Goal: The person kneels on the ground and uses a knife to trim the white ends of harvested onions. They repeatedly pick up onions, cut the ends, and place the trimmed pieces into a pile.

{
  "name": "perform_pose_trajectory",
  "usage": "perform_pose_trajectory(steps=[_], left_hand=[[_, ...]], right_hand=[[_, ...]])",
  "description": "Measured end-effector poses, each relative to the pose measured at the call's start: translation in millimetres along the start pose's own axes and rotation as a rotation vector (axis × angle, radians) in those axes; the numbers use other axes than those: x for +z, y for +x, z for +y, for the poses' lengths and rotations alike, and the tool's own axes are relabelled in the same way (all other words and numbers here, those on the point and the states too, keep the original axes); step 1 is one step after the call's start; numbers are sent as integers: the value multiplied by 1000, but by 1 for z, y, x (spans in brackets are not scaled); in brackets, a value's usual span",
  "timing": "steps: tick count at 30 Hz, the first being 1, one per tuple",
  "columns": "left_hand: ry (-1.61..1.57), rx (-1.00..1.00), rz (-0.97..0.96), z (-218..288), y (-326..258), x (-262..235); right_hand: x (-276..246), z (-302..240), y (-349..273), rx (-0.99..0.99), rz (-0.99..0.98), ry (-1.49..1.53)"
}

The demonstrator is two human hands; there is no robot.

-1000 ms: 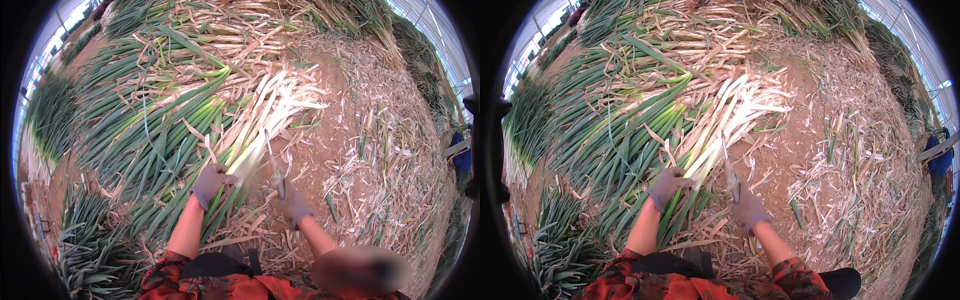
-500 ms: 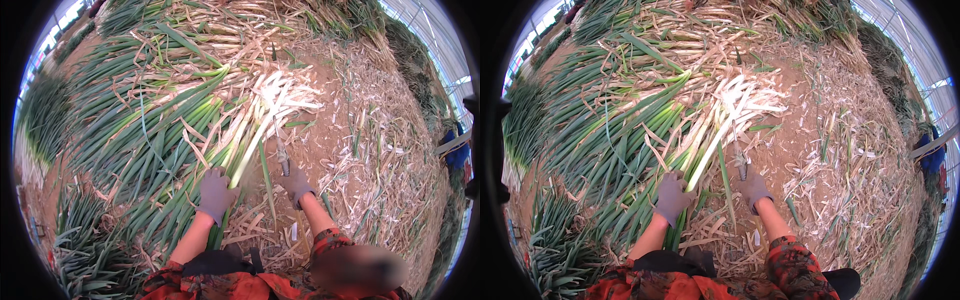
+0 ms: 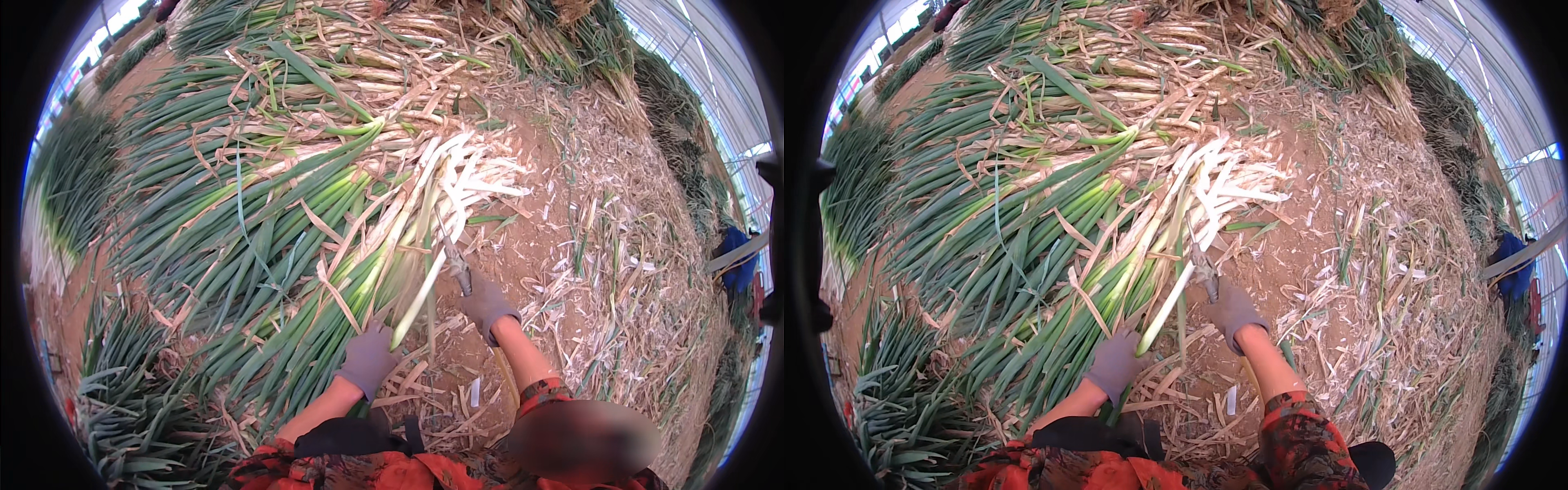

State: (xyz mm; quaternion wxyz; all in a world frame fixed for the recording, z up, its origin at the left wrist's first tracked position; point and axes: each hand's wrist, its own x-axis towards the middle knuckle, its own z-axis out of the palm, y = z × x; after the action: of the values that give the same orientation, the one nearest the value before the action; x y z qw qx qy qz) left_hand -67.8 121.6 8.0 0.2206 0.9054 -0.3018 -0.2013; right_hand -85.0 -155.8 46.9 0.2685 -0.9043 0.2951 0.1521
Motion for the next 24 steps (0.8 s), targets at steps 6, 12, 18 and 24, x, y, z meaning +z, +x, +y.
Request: perform_pose_trajectory(steps=[6, 12, 18, 24], left_hand=[[146, 344, 330, 21, 70, -1], [324, 59, 385, -3, 152, -43], [82, -96, 20, 3, 143, -54], [12, -107, -75, -14, 85, -49]], right_hand=[[-11, 9, 4, 272, 146, 474], [29, -18, -56, -44, -160, 161], [43, -11, -77, 42, -199, 203], [45, -17, -52, 75, -115, 335]])
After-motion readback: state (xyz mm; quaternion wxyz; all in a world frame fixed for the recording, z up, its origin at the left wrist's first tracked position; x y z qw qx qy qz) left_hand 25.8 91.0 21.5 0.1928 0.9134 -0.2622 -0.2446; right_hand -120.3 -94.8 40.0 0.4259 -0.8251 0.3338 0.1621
